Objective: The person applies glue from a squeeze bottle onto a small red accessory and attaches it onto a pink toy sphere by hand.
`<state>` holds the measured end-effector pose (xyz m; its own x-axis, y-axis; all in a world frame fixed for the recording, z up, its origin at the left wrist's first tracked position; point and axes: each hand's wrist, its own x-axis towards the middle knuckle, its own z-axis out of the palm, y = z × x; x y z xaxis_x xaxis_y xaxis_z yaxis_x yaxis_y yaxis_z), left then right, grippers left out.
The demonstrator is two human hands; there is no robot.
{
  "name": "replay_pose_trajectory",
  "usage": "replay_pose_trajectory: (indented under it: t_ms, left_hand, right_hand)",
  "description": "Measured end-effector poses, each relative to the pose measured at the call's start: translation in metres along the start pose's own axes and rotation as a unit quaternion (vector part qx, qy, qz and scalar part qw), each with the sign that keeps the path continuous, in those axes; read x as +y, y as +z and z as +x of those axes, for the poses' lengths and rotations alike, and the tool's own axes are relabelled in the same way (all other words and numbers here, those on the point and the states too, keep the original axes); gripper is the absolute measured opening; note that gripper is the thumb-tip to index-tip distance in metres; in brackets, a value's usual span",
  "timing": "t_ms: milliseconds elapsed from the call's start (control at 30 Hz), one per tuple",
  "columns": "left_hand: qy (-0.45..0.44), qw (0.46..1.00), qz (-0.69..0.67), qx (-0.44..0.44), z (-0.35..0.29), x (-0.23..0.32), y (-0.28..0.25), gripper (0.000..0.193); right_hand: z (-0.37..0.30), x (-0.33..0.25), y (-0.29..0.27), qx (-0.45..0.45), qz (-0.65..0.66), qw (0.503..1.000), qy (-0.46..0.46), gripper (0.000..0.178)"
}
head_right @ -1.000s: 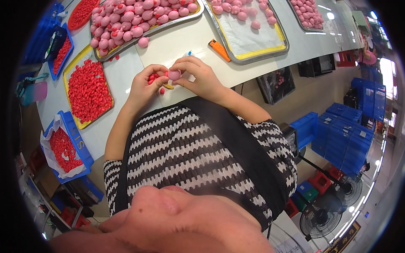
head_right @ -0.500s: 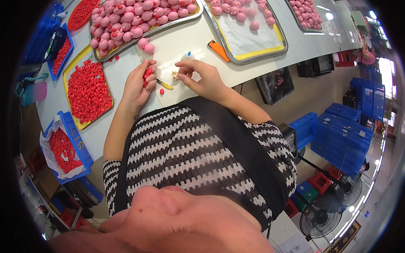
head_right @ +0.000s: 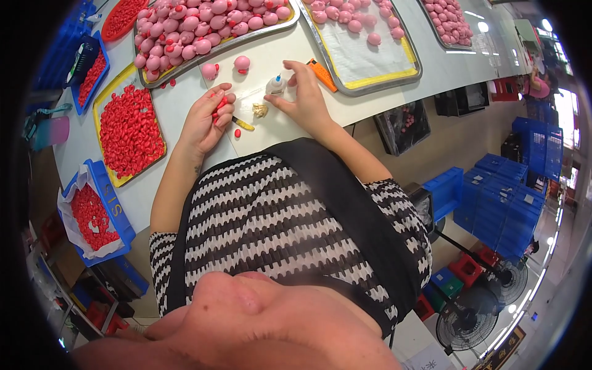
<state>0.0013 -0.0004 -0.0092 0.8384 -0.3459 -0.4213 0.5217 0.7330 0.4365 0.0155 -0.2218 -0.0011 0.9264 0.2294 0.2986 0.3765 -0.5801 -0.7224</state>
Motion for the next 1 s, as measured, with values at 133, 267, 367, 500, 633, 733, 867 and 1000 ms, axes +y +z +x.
replay_pose_trajectory:
  t_ms: [133,267,367,500,633,733,867,1000]
  left_hand:
    - [-0.008,0.999,0.052,0.001,-0.006,0.002,0.004,0.018]
    - [-0.017,0.999,0.051,-0.001,-0.007,0.004,0.004,0.023]
    - [-0.037,0.999,-0.011,-0.024,-0.005,0.003,0.005,0.026]
    - [-0.040,0.998,-0.051,0.007,-0.003,0.002,0.009,0.029]
    - [-0.026,0.999,-0.039,-0.011,-0.003,0.003,0.008,0.031]
    - [-0.003,0.999,0.002,-0.052,-0.004,0.006,0.003,0.028]
    - [0.018,1.000,0.024,0.002,-0.009,0.004,0.009,0.023]
    - [0.019,0.999,0.019,-0.024,-0.012,0.005,0.006,0.022]
  right_hand:
    - [0.004,0.005,0.004,-0.040,-0.056,0.997,-0.035,0.040]
    - [0.005,0.007,0.007,-0.047,-0.026,0.998,-0.021,0.033]
    - [0.005,0.006,0.008,-0.050,-0.037,0.997,-0.039,0.034]
    - [0.013,0.001,0.014,-0.107,0.018,0.993,-0.035,0.031]
    - [0.025,0.002,0.026,-0.116,0.030,0.989,-0.088,0.037]
    - [0.027,0.004,0.029,-0.100,0.078,0.986,-0.112,0.036]
    - [0.021,-0.003,0.018,-0.149,0.121,0.981,0.001,0.036]
    - [0.018,-0.004,0.016,-0.157,0.146,0.975,0.054,0.034]
